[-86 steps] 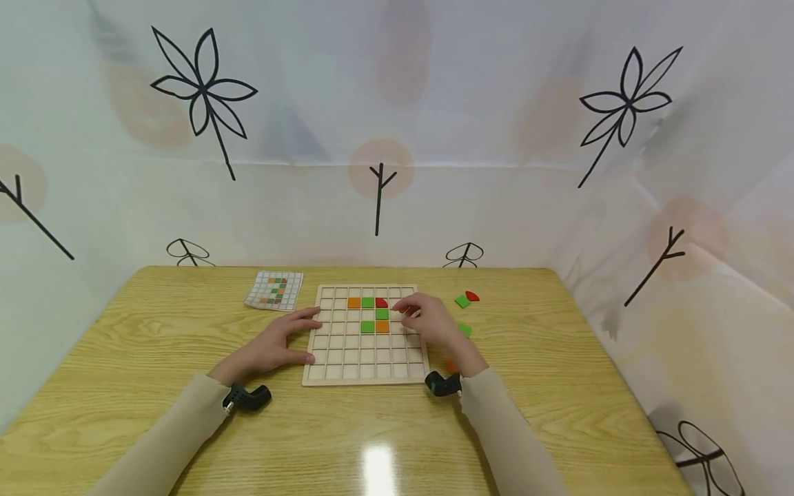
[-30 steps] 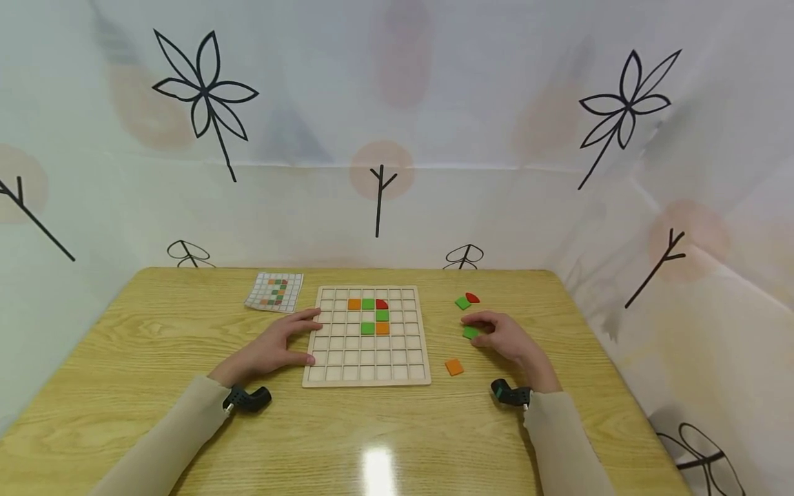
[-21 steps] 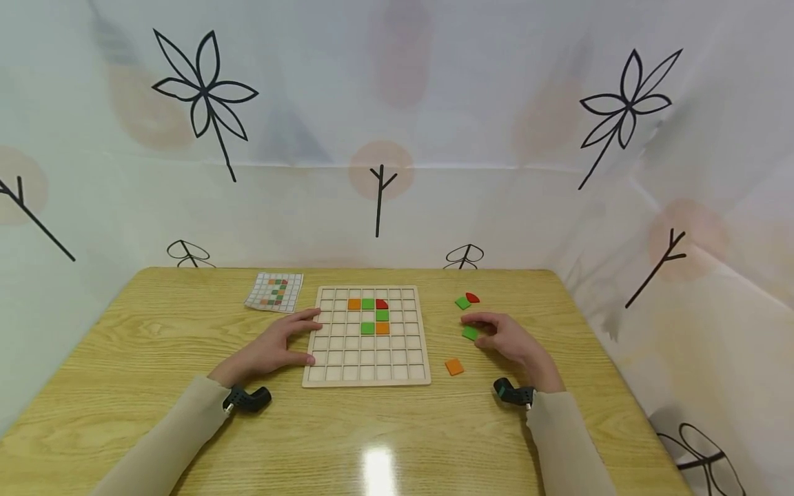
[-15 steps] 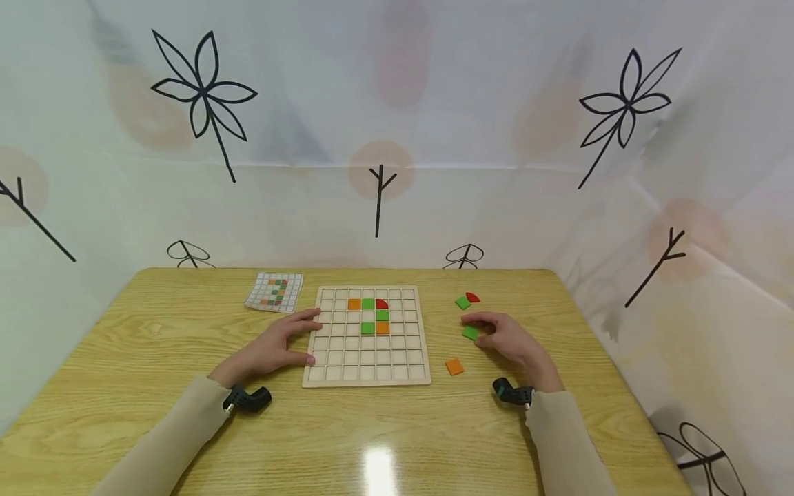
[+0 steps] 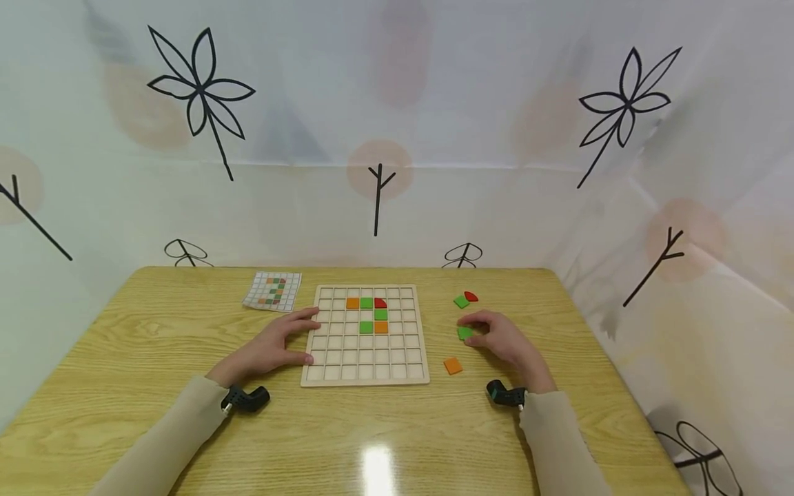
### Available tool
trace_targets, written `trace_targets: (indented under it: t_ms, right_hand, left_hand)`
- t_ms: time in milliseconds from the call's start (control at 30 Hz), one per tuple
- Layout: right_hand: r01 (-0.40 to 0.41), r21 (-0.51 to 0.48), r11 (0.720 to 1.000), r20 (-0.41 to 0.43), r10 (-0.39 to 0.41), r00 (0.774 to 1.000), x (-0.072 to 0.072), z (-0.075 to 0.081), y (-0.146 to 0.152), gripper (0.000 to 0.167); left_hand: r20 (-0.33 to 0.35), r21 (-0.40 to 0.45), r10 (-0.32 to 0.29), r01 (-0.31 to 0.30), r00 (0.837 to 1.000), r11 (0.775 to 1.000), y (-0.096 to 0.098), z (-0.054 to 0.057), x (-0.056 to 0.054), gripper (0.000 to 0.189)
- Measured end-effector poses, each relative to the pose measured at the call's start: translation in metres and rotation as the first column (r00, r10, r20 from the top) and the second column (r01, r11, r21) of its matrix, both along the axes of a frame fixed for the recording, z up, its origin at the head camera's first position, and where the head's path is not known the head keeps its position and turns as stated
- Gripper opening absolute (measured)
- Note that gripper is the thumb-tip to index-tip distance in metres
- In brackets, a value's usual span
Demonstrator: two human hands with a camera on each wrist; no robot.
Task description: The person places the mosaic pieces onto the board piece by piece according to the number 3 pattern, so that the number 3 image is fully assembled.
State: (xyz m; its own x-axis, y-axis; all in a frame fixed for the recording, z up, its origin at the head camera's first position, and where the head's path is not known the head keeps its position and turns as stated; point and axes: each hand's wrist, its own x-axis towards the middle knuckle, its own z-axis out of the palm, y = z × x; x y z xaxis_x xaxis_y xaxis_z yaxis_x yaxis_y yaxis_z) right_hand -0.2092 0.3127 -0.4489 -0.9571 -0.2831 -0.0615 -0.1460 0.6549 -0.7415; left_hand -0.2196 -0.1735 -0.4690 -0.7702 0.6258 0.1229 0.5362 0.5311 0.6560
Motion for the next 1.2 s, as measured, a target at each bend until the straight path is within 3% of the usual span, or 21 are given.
trace_targets:
  t_ms: [633,1200]
  right_hand:
    - [0.081,0.057,0.995,-0.068,-0.077,0.995,0.002,0.001,-0.012,0.034]
    - [-0.012,0.073,0.997,-0.133,0.021,0.991,0.0,0.008,-0.041,0.035]
  left_hand:
    - [-0.005,0.001,-0.004,0.004,1.0,1.0,-0.001,0.0,-0.001,0.07]
    - [0.009,0.008,-0.004,0.004,1.0,1.0,0.0,0.002,0.001,0.07]
